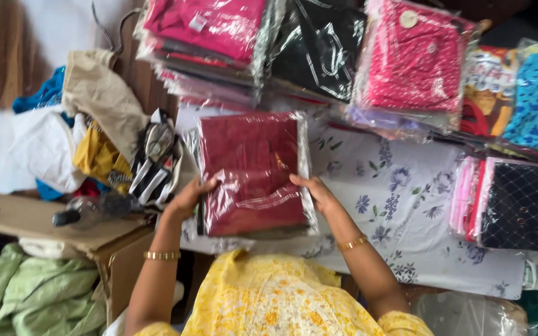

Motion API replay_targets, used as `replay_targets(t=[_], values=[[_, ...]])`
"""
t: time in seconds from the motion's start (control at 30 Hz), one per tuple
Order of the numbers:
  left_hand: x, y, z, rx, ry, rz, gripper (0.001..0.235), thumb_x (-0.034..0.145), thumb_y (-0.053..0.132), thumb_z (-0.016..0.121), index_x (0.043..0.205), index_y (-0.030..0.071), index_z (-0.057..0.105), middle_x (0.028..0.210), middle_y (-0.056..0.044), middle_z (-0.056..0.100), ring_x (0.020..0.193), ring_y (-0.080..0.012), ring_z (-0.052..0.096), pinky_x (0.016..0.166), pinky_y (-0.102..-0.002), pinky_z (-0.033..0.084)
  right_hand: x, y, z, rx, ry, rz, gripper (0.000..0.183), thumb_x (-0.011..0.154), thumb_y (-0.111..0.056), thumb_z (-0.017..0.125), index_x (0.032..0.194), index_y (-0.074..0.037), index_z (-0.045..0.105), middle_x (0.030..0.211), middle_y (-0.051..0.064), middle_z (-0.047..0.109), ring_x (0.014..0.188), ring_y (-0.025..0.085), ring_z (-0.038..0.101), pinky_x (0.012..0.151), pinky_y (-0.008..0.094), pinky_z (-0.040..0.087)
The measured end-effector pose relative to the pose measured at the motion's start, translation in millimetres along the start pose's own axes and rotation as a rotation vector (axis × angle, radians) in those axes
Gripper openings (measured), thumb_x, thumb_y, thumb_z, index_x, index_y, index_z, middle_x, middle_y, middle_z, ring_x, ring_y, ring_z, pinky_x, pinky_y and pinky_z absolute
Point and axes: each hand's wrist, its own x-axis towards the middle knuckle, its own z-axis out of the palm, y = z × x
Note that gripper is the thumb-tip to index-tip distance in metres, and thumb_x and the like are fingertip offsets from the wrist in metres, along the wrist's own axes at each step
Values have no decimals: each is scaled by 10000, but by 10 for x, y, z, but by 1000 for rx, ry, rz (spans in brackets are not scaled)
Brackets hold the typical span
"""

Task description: The person folds a black garment on the table, wraps it in a clear plastic bag, and stacks it with other packaged clothes. They then fold a striped top, wrap it in plastic, and place it on the stack of packaged garments.

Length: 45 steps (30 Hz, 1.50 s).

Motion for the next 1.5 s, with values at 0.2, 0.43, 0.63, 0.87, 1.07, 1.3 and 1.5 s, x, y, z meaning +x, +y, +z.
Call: replay_targets(t=[0.2, 0.43, 0.63, 0.87, 1.07, 1.3, 1.5], values=[[21, 784, 734, 336, 59, 191, 840, 894, 413, 736, 1549, 33, 372, 1467, -120, 569, 1369, -221, 502, 1154, -354, 355, -791, -647, -290, -178, 203, -274, 990, 659, -372, 888, 1461, 15, 457, 1332, 151, 569, 1239, 274, 569, 1102, 400, 429], [1120, 2635, 1554, 199, -25, 435, 755, 948, 403, 718, 1516, -6, 436, 1236, -92, 641, 1034, -170, 565, 873, -308, 478, -428, -2301, -730, -265, 382, -529, 1011, 674, -468, 879, 1466, 57, 533, 1292, 136, 640, 1244, 263, 557, 1121, 413, 414], [2364, 3075, 1671, 309, 97, 501, 1004, 808, 502, 796, 1495, -60, 327, 1383, -218, 582, 1206, -266, 626, 1014, -362, 533, 559, -2987, -1011, -204, 521, -523, 716, 916, -380, 852, 1293, 165, 581, 927, 164, 468, 896, 419, 427, 787, 524, 294], [3049, 2799, 1578, 476, 350, 462, 1352, 710, 488, 898, 1578, -60, 18, 1581, -322, 329, 1458, -379, 409, 1187, -394, 356, 762, -2772, -836, -116, 361, -678, 410, 844, -87, 765, 1218, -32, 607, 1043, 72, 735, 932, 168, 712, 848, 344, 595], [2421, 3090, 1868, 761, 456, 494, 1263, 774, 422, 842, 1626, 51, -13, 1594, -333, 309, 1475, -421, 364, 1199, -421, 355, 946, -2657, -1025, -312, 483, -753, 724, 888, -180, 811, 1461, 15, 414, 1369, 183, 572, 1234, 275, 564, 1055, 423, 465], [2226, 3434, 2612, 1188, 557, 1015, 651, 973, 331, 624, 1586, 285, 411, 1664, -138, 339, 1574, -350, 234, 1296, -513, 222, 612, -3140, -139, -1335, 863, -1154, 1059, 888, -580, 818, 1669, -171, 232, 1695, 197, 288, 1588, 397, 245, 1295, 582, 243], [2727, 3156, 2376, 1543, 586, 970, 553, 1010, 518, 515, 1528, 325, 498, 1680, -37, 260, 1564, -370, 72, 1171, -750, 12, 886, -3160, 227, -1560, 799, -679, 942, 822, -742, 688, 1593, -416, 257, 1719, 28, 32, 1563, 413, -49, 1080, 853, 96]])
